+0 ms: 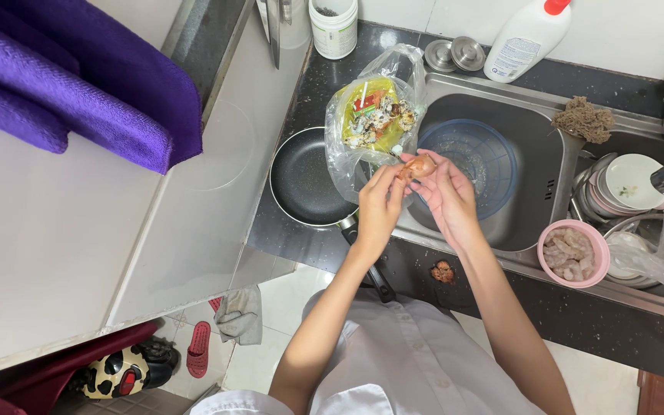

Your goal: The person mixes ground meat in a blue colander by hand, then moves to the stove to pour oil into a pan. They then retrieve shallots from a hanging bag, peel them over the sink, and chop one on a cutting board.

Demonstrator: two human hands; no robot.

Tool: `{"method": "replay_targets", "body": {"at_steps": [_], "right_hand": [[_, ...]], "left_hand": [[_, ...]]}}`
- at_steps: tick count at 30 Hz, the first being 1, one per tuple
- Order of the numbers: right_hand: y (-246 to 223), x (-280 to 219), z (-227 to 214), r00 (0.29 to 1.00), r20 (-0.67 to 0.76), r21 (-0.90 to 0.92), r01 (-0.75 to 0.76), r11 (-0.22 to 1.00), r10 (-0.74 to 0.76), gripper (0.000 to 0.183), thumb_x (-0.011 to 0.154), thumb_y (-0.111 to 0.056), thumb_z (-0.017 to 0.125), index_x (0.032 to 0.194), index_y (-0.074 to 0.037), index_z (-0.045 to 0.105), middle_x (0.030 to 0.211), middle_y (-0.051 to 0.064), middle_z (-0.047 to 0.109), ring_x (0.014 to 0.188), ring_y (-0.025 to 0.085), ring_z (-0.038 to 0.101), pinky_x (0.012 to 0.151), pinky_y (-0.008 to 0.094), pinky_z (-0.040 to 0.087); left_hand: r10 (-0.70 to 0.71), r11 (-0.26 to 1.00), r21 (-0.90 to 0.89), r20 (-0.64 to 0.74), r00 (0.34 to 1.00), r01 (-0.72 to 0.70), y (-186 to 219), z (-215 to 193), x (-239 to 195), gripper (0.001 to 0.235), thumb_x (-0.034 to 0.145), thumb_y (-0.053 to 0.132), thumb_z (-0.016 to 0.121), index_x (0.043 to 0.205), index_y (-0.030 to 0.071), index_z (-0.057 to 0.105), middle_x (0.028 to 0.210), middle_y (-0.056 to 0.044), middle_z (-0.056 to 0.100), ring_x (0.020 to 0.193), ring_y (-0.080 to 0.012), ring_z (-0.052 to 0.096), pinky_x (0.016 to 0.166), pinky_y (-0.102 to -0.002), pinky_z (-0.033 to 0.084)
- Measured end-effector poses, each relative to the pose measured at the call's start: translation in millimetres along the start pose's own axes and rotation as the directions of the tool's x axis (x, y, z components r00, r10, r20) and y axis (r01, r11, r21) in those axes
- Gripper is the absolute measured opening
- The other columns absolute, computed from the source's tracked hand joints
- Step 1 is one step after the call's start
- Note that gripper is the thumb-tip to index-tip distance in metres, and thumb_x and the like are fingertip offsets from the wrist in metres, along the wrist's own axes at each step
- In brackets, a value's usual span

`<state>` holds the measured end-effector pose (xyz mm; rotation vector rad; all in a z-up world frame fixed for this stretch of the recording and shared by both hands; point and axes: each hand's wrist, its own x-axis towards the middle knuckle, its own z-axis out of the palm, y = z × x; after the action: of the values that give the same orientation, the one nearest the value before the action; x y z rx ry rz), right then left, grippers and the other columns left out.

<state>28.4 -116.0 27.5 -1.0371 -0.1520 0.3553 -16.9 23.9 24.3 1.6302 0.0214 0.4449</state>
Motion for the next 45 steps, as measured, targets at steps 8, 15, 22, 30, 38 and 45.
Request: {"method": "replay_targets", "body": {"at_steps": [8,15,22,30,38,45], "right_hand": [[3,1,1,0.999,0.044,-0.084,0.020,0.996,-0.016,0.047,0.111,-0.034,0.045,0.142,0.002,0.050,0.140,0.021,0.062,0.115,0.019,0.065,0.098,0.033,0.053],[24,-1,-28,0.995,0.087,0.128,-0.067,0.990,0.056,0.051,0.118,-0.036,0.043,0.148,0.006,0.052,0.128,0.017,0.062,0.091,0.013,0.056,0.080,0.031,0.048],[2,-1,-2,0.996,0.050,0.100,-0.080,0.992,0.075,0.041,0.112,-0.030,0.045,0.142,-0.003,0.050,0.134,0.013,0.062,0.107,0.017,0.062,0.091,0.034,0.051],[30,-2,-34,0.982,-0.099,0.068,-0.152,0.986,0.159,0.032,0.106,-0.013,0.061,0.135,-0.001,0.058,0.124,0.010,0.065,0.112,0.015,0.065,0.101,0.031,0.052],[3,4,-39,0.961,-0.248,0.029,-0.122,0.992,0.125,0.034,0.099,-0.013,0.066,0.131,-0.006,0.060,0.121,0.005,0.069,0.104,0.012,0.068,0.088,0.025,0.054],[-6,88,-13,0.985,-0.166,-0.418,-0.110,0.902,0.043,0.039,0.095,-0.019,0.073,0.128,-0.004,0.058,0.116,0.003,0.070,0.099,0.010,0.068,0.076,0.022,0.051]], "left_hand": [[0.075,0.991,0.112,-0.008,0.997,-0.073,2,12,-4,0.020,0.103,0.006,0.062,0.122,0.000,0.065,0.097,-0.009,0.067,0.080,-0.0142,0.066,0.070,-0.026,0.052],[-0.279,0.752,-0.599,0.090,0.956,0.276,-21,27,-10,0.024,0.112,0.017,0.057,0.124,-0.002,0.066,0.091,0.000,0.064,0.079,-0.0061,0.055,0.072,-0.021,0.046],[-0.398,0.625,-0.694,0.112,0.911,0.358,-35,27,-11,0.027,0.107,0.021,0.055,0.127,0.005,0.063,0.089,0.001,0.064,0.077,-0.0050,0.057,0.071,-0.021,0.047],[-0.167,0.981,-0.119,-0.102,0.981,0.154,-29,22,-19,0.017,0.105,0.009,0.061,0.116,-0.003,0.065,0.092,-0.006,0.069,0.075,-0.0089,0.064,0.067,-0.025,0.054],[0.007,0.986,0.160,-0.262,0.965,0.037,-51,-33,41,0.014,0.106,0.004,0.058,0.116,0.001,0.067,0.095,-0.010,0.066,0.082,-0.0171,0.065,0.074,-0.031,0.054],[0.307,0.538,0.656,0.432,0.848,-0.529,-87,-55,116,0.053,0.067,0.003,0.071,0.120,0.010,0.072,0.125,-0.017,0.066,0.106,-0.0398,0.067,0.082,-0.043,0.053]]}}
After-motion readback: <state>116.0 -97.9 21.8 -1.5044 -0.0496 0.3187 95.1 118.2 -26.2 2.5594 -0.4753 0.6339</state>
